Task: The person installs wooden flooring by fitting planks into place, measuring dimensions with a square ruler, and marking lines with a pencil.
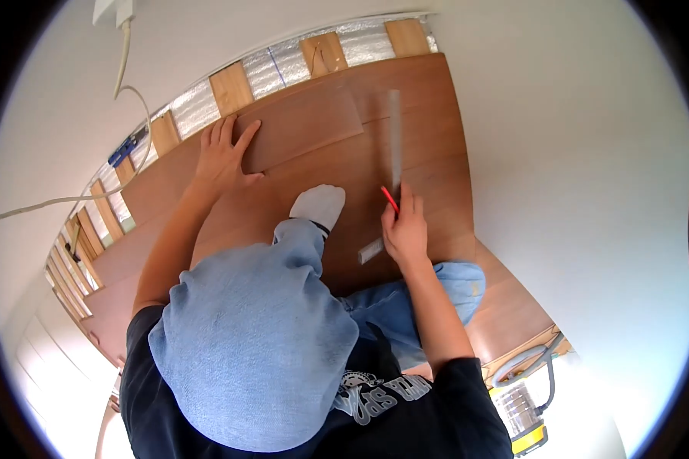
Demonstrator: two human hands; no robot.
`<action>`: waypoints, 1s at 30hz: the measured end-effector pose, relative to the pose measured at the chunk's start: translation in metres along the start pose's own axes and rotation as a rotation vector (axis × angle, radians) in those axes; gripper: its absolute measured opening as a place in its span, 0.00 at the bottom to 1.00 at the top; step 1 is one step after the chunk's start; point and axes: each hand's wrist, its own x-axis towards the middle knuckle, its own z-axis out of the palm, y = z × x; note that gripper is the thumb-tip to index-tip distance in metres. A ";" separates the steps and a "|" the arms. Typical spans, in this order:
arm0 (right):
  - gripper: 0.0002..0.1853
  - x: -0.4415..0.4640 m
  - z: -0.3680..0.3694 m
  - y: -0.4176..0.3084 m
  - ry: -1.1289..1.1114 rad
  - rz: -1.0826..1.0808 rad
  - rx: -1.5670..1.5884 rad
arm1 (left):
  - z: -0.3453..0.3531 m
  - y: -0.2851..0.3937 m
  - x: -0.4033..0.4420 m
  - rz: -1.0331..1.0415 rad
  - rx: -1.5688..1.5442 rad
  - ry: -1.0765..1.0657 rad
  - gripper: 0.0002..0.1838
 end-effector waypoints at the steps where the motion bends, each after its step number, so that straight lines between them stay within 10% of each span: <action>1: 0.30 -0.006 -0.021 -0.009 0.016 0.040 0.063 | -0.010 0.005 0.003 0.013 0.030 -0.032 0.64; 15: 0.29 -0.054 -0.038 -0.011 0.319 -0.010 0.313 | 0.033 0.158 0.135 0.217 -0.036 0.151 0.58; 21: 0.28 -0.039 -0.023 -0.032 0.319 -0.189 0.475 | 0.008 0.141 0.060 0.233 0.003 0.349 0.41; 23: 0.28 -0.026 -0.001 -0.030 0.248 -0.185 0.626 | 0.003 0.125 0.015 0.326 -0.225 0.087 0.31; 30: 0.28 -0.003 0.030 -0.021 0.076 -0.166 0.436 | 0.010 0.018 -0.132 -0.344 -0.532 -0.163 0.30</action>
